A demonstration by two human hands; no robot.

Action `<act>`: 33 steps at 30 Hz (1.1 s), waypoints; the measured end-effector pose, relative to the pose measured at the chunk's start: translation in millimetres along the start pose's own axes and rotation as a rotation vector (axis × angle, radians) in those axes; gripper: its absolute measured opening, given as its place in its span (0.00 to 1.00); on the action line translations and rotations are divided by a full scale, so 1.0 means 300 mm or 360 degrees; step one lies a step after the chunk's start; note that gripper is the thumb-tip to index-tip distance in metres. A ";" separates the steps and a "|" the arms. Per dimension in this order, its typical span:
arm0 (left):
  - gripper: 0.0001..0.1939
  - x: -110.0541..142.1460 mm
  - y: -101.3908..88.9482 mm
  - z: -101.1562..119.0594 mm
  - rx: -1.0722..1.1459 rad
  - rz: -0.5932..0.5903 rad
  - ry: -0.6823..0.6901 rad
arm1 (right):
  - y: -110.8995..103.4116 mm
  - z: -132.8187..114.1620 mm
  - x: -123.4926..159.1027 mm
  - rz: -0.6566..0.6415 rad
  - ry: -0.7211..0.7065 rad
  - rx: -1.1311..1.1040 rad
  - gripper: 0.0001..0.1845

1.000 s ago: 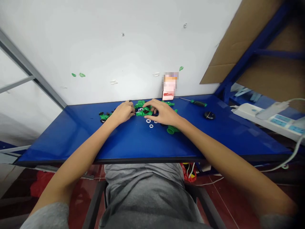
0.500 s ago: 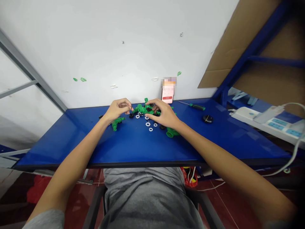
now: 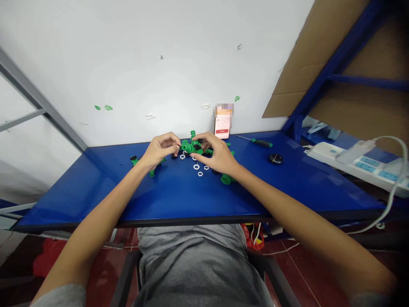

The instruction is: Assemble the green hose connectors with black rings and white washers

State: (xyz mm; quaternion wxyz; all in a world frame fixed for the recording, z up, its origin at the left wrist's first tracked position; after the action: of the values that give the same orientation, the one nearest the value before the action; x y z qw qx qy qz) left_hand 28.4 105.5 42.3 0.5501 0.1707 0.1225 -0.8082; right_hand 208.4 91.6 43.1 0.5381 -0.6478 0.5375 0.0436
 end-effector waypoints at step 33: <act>0.23 0.015 0.024 -0.057 -0.0082 0.0031 -0.0130 | -0.013 0.046 0.012 0.0236 0.0098 0.0297 0.21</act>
State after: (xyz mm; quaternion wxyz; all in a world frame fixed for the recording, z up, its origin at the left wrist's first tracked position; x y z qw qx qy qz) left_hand 35.9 105.6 24.8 0.5666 0.1247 0.1190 -0.8058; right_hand 219.9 99.1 37.5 0.5746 -0.5545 0.6018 0.0131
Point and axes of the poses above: each hand's wrist, its own x-axis away from the middle knuckle, its own y-axis out of the palm, z = x × y, the point moved 10 cm from there along -x, towards the middle knuckle, and after that the axes turned 11 degrees about x, right-handed, at the moved point
